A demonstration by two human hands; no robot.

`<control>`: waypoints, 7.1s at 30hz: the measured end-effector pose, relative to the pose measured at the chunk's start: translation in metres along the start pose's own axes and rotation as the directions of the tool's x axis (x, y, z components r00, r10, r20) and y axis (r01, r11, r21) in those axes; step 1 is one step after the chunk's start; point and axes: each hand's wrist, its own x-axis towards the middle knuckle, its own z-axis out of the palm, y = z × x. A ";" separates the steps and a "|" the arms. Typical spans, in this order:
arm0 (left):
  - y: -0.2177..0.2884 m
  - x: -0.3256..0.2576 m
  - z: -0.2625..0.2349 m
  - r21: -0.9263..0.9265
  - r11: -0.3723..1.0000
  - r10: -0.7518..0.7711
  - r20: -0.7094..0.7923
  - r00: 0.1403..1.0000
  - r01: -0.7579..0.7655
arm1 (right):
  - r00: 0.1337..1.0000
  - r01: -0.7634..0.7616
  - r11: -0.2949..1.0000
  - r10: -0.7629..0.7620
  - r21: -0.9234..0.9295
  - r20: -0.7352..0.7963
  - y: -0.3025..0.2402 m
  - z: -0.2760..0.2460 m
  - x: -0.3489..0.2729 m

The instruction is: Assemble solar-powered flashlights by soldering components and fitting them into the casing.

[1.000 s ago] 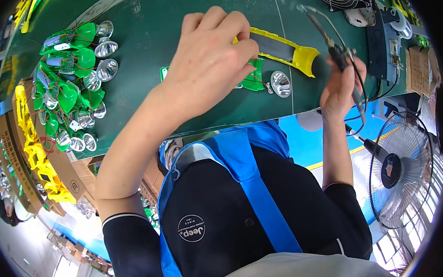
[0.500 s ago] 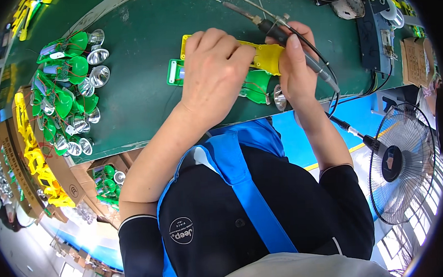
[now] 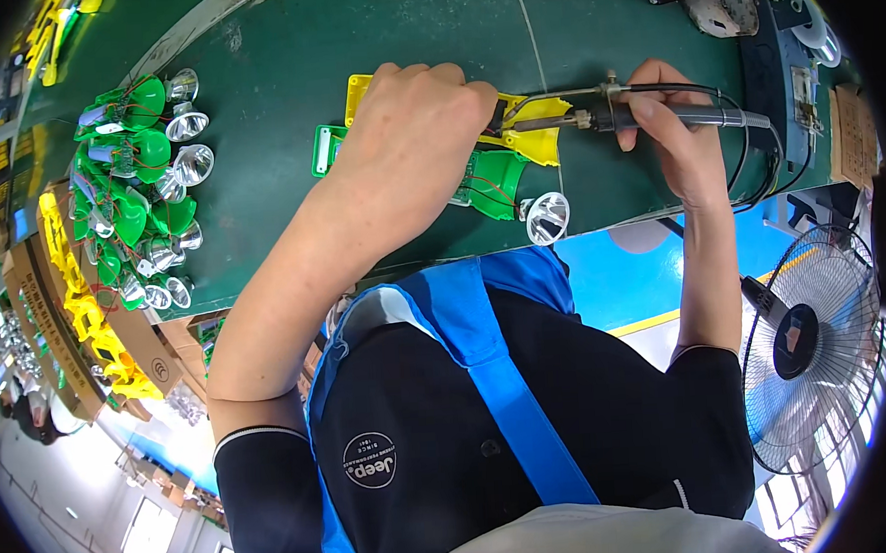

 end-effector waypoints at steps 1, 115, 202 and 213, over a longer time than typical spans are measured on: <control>0.000 0.000 -0.001 -0.003 1.000 -0.008 0.012 1.000 0.008 | 1.000 -0.008 0.998 0.008 -0.060 0.010 -0.002 0.002 0.001; -0.002 -0.043 -0.018 0.154 0.979 0.138 -0.014 0.990 -0.135 | 0.995 0.094 0.995 -0.096 0.034 0.031 0.010 0.022 -0.026; -0.225 -0.132 -0.193 0.519 0.732 -0.364 -0.251 0.897 0.442 | 0.847 0.527 0.816 -0.525 -0.237 0.077 -0.003 0.082 0.132; -0.243 -0.127 -0.164 0.605 0.730 -0.392 -0.011 0.920 0.318 | 0.834 0.523 0.821 -0.548 -0.229 -0.058 0.016 0.100 0.041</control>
